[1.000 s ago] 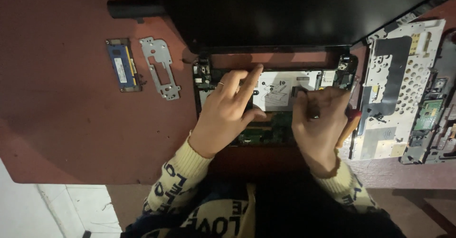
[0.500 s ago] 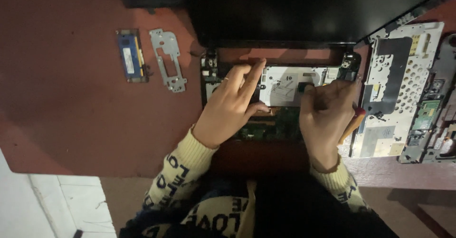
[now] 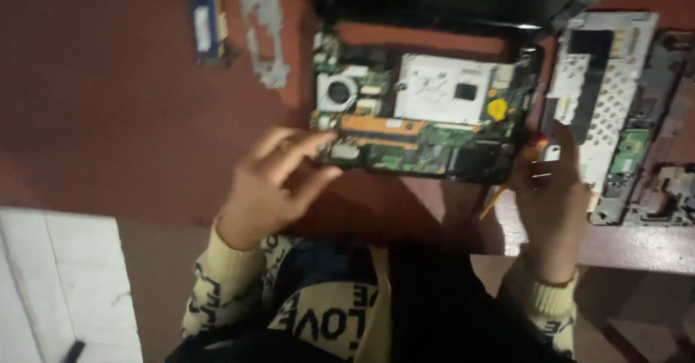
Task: Disassembling a laptop by removing screws with a screwdriver and extracting the internal hard drive.
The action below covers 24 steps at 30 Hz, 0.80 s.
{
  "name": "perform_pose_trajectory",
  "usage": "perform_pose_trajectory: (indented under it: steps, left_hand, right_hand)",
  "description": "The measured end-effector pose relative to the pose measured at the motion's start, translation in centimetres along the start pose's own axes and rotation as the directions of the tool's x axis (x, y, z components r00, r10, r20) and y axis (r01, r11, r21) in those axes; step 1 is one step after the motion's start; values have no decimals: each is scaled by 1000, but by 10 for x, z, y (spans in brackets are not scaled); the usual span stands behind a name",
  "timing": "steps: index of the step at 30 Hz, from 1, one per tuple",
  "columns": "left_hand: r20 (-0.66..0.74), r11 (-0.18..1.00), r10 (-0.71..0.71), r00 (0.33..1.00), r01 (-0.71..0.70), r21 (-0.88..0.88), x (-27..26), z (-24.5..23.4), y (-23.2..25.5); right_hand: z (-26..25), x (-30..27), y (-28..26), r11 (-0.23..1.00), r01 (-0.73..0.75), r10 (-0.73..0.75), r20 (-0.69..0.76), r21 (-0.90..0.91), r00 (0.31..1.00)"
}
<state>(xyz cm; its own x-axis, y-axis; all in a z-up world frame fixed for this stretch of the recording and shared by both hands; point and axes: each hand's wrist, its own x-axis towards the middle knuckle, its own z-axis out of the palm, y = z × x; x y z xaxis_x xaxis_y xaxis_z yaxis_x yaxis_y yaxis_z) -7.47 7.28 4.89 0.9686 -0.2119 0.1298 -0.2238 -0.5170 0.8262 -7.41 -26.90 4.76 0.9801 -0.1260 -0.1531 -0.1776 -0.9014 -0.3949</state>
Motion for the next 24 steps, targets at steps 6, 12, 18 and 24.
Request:
perform_pose_trajectory:
  steps: [6, 12, 18, 24]
  left_hand:
    - [-205, 937, -250, 946, 290, 196, -55, -42, -11]
    - [-291, 924, -296, 910, 350, 154, -74, -34, -41]
    - [-405, 886, -212, 889, 350, 305, -65, -19, -45]
    - [-494, 906, -180, 851, 338, 253, -59, -8, -42]
  right_hand:
    - [-15, -7, 46, 993, 117, -119, -75, -32, 990]
    - [-44, 11, -22, 953, 205, -249, 192, 223, 949]
    - [3, 18, -69, 735, 154, -195, -12, 661, 981]
    - [26, 36, -144, 493, 93, -389, 123, 865, 913]
